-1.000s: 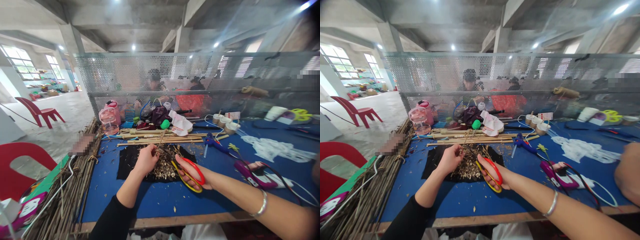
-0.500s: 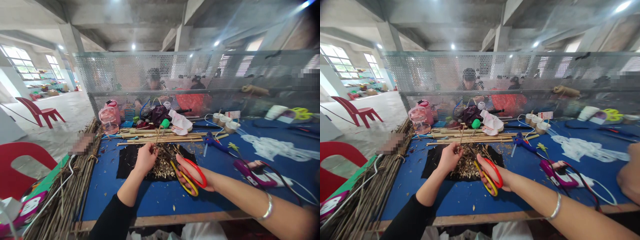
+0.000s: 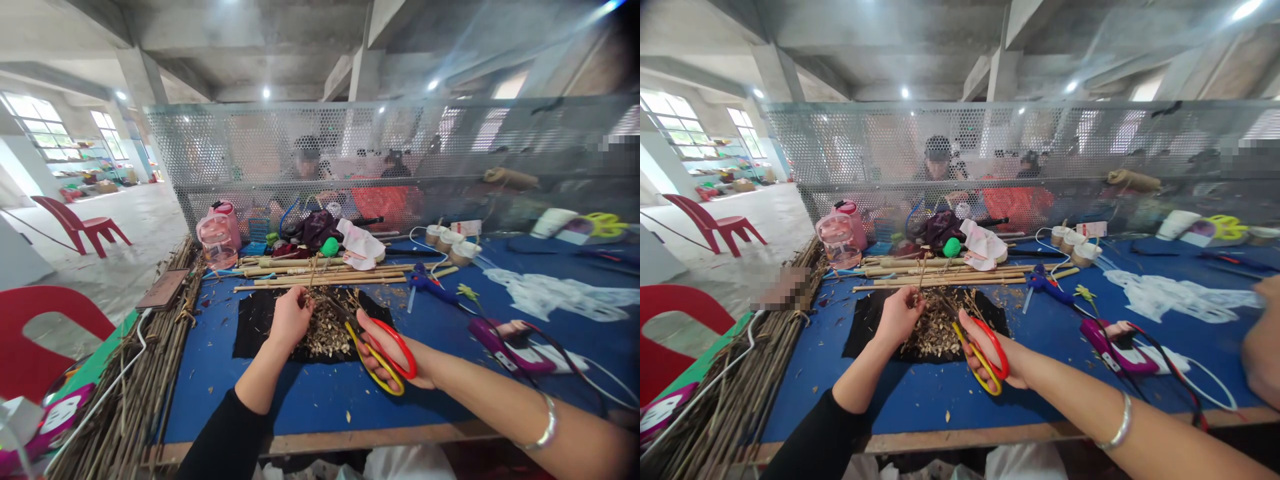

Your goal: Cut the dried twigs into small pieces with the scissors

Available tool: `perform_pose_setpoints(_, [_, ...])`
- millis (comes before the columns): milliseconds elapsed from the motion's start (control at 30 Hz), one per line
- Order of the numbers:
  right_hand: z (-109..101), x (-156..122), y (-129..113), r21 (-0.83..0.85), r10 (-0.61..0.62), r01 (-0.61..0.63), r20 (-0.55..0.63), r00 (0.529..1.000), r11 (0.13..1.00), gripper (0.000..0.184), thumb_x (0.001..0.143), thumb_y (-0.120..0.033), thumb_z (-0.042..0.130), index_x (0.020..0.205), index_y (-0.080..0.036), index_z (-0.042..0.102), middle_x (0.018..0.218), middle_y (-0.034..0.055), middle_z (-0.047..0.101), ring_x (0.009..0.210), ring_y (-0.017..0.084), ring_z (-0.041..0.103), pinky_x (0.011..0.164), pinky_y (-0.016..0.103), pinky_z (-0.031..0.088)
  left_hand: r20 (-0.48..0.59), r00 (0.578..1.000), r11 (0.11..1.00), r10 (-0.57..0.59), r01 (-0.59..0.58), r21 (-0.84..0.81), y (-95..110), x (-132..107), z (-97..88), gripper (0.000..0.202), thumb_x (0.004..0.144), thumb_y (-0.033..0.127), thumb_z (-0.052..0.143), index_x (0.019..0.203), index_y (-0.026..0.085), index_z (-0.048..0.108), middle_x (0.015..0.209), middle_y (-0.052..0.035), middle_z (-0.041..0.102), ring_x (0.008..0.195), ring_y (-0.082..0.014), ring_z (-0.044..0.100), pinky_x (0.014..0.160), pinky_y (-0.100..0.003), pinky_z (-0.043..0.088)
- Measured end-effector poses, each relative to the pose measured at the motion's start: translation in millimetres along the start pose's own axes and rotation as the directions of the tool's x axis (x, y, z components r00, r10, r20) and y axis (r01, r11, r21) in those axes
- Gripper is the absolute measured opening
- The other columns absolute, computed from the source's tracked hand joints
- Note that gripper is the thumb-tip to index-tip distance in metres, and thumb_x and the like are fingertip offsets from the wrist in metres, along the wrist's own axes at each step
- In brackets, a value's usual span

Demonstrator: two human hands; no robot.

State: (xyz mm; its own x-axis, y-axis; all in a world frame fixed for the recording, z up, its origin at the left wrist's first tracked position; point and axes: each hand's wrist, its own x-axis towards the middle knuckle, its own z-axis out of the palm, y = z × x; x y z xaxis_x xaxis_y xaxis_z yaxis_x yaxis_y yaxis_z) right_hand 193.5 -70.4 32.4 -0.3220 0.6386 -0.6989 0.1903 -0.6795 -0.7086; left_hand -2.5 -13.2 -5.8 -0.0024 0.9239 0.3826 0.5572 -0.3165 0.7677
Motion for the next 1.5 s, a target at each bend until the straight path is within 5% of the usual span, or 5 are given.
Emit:
perform_pose_setpoints(300, [6, 9, 6, -0.023, -0.038, 0.037, -0.012, 0.999, 0.999, 0.058, 0.074, -0.075, 0.032, 0.061, -0.019, 0.038, 0.046, -0.0068, 0.035, 0.03, 0.003, 0.027, 0.023, 0.012, 0.024, 0.06, 0.998, 0.999, 0.012, -0.01, -0.031, -1, -2, 7.3, 0.006, 0.072, 0.021, 0.06, 0.076, 0.017, 0.057, 0.063, 0.0031, 0.058, 0.058, -0.0095, 0.049, 0.056, -0.021, 0.035])
perform_pose_setpoints(633, [2, 16, 9, -0.022, -0.069, 0.067, -0.104, 0.992, 0.998, 0.058, 0.074, -0.074, 0.034, 0.06, -0.019, 0.037, 0.041, -0.0082, 0.033, 0.027, 0.002, 0.024, 0.019, 0.012, 0.024, 0.205, 0.978, 0.938, -0.047, 0.114, -0.328, -10, 4, 6.7, 0.023, 0.071, 0.007, 0.058, 0.092, 0.015, 0.057, 0.08, -0.0028, 0.066, 0.077, -0.0121, 0.062, 0.074, -0.023, 0.047])
perform_pose_setpoints(833, [3, 15, 10, -0.033, -0.071, 0.068, -0.104, 0.992, 0.997, 0.057, 0.076, -0.073, 0.033, 0.06, -0.019, 0.037, 0.041, -0.0087, 0.032, 0.026, 0.002, 0.023, 0.019, 0.011, 0.023, 0.16, 0.987, 0.98, -0.018, 0.049, -0.193, -8, 1, 7.2, 0.021, 0.073, 0.007, 0.055, 0.092, 0.015, 0.06, 0.081, -0.0031, 0.066, 0.076, -0.0124, 0.061, 0.074, -0.025, 0.048])
perform_pose_setpoints(1100, [8, 16, 11, -0.029, -0.069, 0.066, -0.122, 0.99, 0.997, 0.059, 0.07, -0.076, 0.038, 0.06, -0.018, 0.038, 0.041, -0.0085, 0.033, 0.027, 0.001, 0.023, 0.019, 0.01, 0.021, 0.124, 0.991, 0.997, 0.058, -0.065, 0.051, -8, 1, 8.4, 0.027, 0.079, 0.007, 0.046, 0.098, 0.013, 0.064, 0.101, -0.0095, 0.066, 0.096, -0.0183, 0.059, 0.089, -0.031, 0.044])
perform_pose_setpoints(1500, [12, 16, 8, 0.015, -0.012, 0.013, -0.092, 0.996, 1.0, 0.057, 0.071, -0.075, 0.04, 0.061, -0.019, 0.038, 0.041, -0.0081, 0.033, 0.028, 0.001, 0.024, 0.02, 0.009, 0.02, 0.12, 0.992, 0.996, 0.044, -0.052, 0.067, -7, 1, 7.5, 0.017, 0.083, 0.016, 0.046, 0.087, 0.015, 0.063, 0.088, -0.008, 0.065, 0.083, -0.0177, 0.059, 0.078, -0.029, 0.044])
